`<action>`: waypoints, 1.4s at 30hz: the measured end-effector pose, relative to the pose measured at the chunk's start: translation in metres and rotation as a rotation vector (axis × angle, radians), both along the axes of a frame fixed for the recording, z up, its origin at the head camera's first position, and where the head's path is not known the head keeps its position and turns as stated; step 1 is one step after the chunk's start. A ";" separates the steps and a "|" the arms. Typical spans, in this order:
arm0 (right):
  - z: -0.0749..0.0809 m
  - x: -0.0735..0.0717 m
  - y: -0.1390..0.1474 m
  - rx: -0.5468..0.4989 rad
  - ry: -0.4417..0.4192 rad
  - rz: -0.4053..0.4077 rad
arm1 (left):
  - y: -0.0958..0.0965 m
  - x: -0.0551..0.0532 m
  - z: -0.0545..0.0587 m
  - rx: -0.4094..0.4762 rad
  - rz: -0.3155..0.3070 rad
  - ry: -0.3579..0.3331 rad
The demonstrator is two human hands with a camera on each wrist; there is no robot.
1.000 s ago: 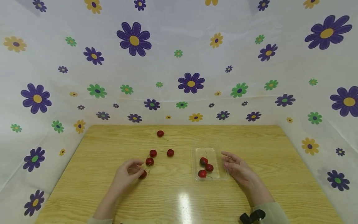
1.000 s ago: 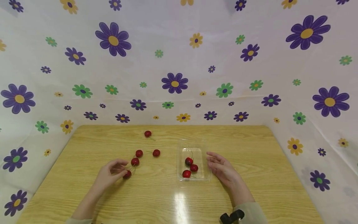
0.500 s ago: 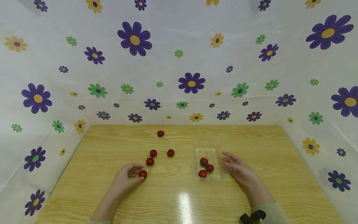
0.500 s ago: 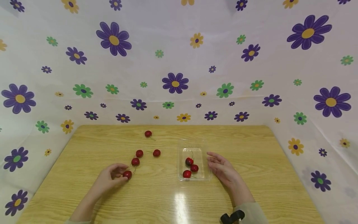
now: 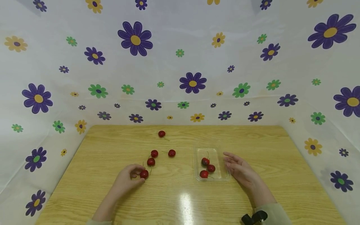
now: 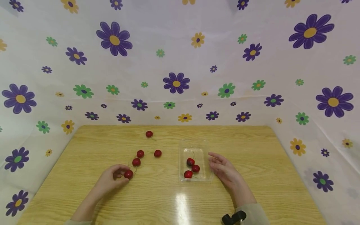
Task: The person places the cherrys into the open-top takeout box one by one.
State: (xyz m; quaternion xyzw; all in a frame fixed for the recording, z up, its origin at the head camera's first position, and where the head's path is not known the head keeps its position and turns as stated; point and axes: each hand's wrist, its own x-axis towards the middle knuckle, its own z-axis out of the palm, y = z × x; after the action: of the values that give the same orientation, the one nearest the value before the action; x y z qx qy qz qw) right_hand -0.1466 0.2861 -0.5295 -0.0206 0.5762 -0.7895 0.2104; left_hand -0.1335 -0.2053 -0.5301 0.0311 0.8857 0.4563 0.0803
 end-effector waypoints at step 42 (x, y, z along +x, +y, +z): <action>0.003 0.000 -0.003 0.047 -0.039 -0.041 | 0.002 -0.002 0.001 0.091 0.029 -0.016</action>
State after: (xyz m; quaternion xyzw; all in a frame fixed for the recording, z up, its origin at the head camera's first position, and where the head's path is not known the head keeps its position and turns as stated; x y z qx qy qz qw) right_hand -0.1468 0.2834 -0.5267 0.0114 0.5909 -0.7800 0.2056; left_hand -0.1359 -0.2038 -0.5295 0.0181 0.8636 0.4976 0.0791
